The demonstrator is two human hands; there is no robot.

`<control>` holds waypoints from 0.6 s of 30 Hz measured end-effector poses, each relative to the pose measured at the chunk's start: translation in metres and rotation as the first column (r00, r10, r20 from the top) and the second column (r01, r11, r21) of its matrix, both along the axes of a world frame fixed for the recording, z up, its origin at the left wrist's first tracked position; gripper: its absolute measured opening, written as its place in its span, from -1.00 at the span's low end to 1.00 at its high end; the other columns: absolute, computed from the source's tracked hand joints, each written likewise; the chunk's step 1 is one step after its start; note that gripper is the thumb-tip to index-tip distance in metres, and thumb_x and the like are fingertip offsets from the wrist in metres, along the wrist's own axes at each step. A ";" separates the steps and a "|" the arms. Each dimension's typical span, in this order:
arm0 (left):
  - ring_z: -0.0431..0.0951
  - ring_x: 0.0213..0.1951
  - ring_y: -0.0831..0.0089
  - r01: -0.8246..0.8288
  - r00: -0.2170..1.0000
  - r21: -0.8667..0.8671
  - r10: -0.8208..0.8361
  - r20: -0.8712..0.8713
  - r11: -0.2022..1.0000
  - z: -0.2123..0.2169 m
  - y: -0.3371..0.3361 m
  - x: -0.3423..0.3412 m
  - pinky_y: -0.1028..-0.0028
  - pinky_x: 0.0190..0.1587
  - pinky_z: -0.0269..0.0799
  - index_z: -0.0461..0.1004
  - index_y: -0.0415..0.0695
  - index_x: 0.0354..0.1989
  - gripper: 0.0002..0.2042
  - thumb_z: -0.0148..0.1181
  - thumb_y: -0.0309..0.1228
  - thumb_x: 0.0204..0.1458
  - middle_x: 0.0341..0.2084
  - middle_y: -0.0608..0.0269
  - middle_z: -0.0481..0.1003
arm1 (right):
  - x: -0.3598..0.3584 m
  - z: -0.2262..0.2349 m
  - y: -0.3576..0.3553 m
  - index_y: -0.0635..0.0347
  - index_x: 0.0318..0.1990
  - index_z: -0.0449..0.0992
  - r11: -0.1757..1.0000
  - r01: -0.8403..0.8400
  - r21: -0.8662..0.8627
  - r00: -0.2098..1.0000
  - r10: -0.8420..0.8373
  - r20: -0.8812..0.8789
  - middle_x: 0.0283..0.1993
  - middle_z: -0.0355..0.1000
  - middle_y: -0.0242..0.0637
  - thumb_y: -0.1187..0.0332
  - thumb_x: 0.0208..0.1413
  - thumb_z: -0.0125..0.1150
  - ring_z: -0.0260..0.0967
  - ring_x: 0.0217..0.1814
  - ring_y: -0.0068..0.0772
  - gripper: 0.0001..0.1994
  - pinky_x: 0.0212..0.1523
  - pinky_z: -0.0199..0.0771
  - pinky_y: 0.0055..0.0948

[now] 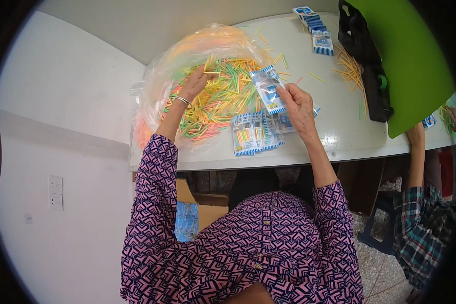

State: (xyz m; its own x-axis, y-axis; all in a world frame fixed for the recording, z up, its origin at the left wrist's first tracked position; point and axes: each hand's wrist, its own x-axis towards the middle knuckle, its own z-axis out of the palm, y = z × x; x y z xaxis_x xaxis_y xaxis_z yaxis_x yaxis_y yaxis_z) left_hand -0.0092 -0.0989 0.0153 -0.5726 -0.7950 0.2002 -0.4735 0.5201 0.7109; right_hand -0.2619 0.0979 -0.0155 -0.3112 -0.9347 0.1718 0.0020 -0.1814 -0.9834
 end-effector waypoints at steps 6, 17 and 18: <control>0.56 -0.45 0.43 0.282 0.937 0.775 0.010 -0.349 0.565 0.019 0.024 -0.018 0.43 -0.34 0.47 0.41 -0.27 -0.26 -0.77 -0.02 -0.32 0.17 -0.40 0.16 0.51 | 0.007 0.012 -0.051 0.20 -0.34 0.45 0.987 -0.096 -0.132 0.964 0.125 0.236 -0.42 0.31 -0.58 0.27 0.17 0.06 0.16 -0.36 -0.79 -0.81 -0.30 0.17 -0.70; 0.56 -0.40 0.36 0.551 0.824 0.820 0.059 -0.564 0.152 -0.013 0.064 -0.050 0.41 -0.41 0.53 0.36 -0.26 -0.20 -0.80 0.04 -0.36 0.14 -0.38 0.05 0.50 | 0.046 0.002 -0.118 0.17 -0.29 0.45 0.901 -0.363 -0.238 0.784 0.433 0.444 -0.38 0.42 -0.47 0.24 0.13 0.13 0.33 -0.36 -0.71 -0.81 -0.30 0.36 -0.62; 0.56 -0.40 0.36 0.552 0.823 0.820 0.061 -0.565 0.151 -0.015 0.063 -0.051 0.41 -0.41 0.53 0.36 -0.26 -0.20 -0.80 0.04 -0.36 0.14 -0.38 0.05 0.50 | 0.046 -0.001 -0.116 0.18 -0.28 0.45 0.899 -0.385 -0.207 0.772 0.437 0.462 -0.36 0.43 -0.44 0.25 0.13 0.13 0.34 -0.36 -0.69 -0.81 -0.30 0.38 -0.62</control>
State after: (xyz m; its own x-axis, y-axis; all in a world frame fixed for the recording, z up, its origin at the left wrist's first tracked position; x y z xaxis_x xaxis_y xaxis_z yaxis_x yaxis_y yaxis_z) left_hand -0.0600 -0.0358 0.0007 -0.8830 -0.3522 -0.3103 -0.0064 -0.6519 0.7583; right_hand -0.2159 -0.0186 -0.0170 0.0331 -0.9796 0.1980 0.5688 -0.1444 -0.8097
